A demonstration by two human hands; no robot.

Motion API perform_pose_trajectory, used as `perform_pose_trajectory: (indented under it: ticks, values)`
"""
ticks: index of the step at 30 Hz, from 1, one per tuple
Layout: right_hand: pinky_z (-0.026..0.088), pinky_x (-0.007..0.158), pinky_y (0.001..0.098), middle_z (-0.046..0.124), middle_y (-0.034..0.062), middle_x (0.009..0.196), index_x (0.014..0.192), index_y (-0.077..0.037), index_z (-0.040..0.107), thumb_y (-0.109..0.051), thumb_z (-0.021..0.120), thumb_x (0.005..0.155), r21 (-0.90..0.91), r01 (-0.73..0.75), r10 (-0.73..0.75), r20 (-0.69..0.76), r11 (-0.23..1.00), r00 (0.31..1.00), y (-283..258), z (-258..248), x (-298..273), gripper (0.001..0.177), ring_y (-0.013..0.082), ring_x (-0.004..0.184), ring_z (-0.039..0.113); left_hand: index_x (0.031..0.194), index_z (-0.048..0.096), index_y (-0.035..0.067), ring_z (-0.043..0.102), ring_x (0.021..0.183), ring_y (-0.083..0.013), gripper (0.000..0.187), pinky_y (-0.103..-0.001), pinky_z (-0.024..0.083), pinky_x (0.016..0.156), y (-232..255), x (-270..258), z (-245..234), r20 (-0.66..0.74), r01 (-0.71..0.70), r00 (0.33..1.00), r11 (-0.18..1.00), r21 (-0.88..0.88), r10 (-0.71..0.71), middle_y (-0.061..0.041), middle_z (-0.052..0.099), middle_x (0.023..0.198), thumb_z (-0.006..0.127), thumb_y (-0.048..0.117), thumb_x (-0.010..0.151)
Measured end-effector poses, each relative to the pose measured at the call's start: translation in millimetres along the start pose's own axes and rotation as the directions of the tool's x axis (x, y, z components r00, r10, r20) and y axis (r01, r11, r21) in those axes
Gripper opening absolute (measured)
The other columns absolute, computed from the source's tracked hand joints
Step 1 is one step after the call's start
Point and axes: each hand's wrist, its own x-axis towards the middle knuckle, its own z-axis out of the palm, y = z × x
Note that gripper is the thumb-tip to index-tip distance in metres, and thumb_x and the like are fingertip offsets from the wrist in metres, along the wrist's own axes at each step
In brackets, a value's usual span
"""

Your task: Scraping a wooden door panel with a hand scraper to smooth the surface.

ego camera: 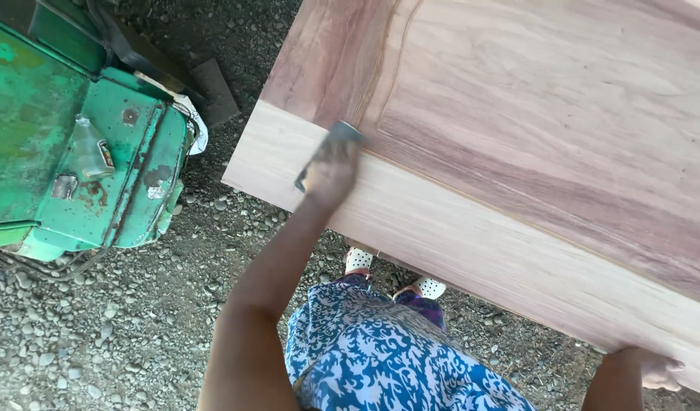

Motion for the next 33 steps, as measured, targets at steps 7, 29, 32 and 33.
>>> perform_pose_trajectory:
  ticks: [7, 29, 32, 33]
  values:
    - [0.059, 0.1, 0.0373, 0.062, 0.0041, 0.144, 0.157, -0.009, 0.018, -0.055, 0.031, 0.103, 0.011, 0.028, -0.028, -0.007, 1.0, 1.0, -3, -1, 2, 0.072, 0.0218, 0.126, 0.064, 0.12, 0.056, -0.002, 0.073, 0.082, -0.0317, 0.032, -0.035, 0.06, 0.043, -110, 39, 18, -0.004, 0.064, 0.998, 0.966, 0.251, -0.065, -0.024, 0.068, 0.112, 0.059, 0.014, 0.092]
    - [0.06, 0.091, 0.0378, 0.069, 0.006, 0.129, 0.145, -0.009, 0.031, -0.055, 0.033, 0.103, 0.041, 0.062, -0.06, -0.046, 0.997, 0.997, -95, -19, -100, 0.062, 0.0214, 0.114, 0.069, 0.134, 0.051, -0.022, 0.058, 0.078, -0.03, 0.04, -0.038, 0.05, 0.065, -1, -44, 90, -0.102, 0.039, 0.975, 0.301, 0.953, 0.196, -0.036, 0.059, 0.109, 0.053, 0.015, 0.119]
    - [0.061, 0.09, 0.0374, 0.071, 0.0062, 0.126, 0.142, -0.009, 0.033, -0.055, 0.034, 0.103, 0.021, 0.075, -0.074, -0.036, 0.997, 0.997, -95, -12, -107, 0.06, 0.0208, 0.111, 0.07, 0.14, 0.04, -0.012, 0.053, 0.121, -0.0286, 0.052, -0.036, 0.048, 0.107, 127, -54, -85, 0.577, -0.399, 0.73, 0.914, -0.073, 0.365, -0.025, 0.052, 0.133, 0.054, 0.01, 0.096]
    - [0.061, 0.089, 0.0372, 0.071, 0.0063, 0.125, 0.142, -0.009, 0.033, -0.055, 0.034, 0.103, 0.014, 0.079, -0.078, -0.032, 0.997, 0.996, -98, -10, -108, 0.06, 0.0206, 0.11, 0.07, 0.138, 0.046, -0.006, 0.055, 0.121, -0.0313, 0.039, -0.038, 0.052, 0.103, 148, -69, -102, 0.529, -0.423, 0.693, 0.871, -0.251, 0.489, -0.024, 0.054, 0.132, 0.051, 0.009, 0.102]
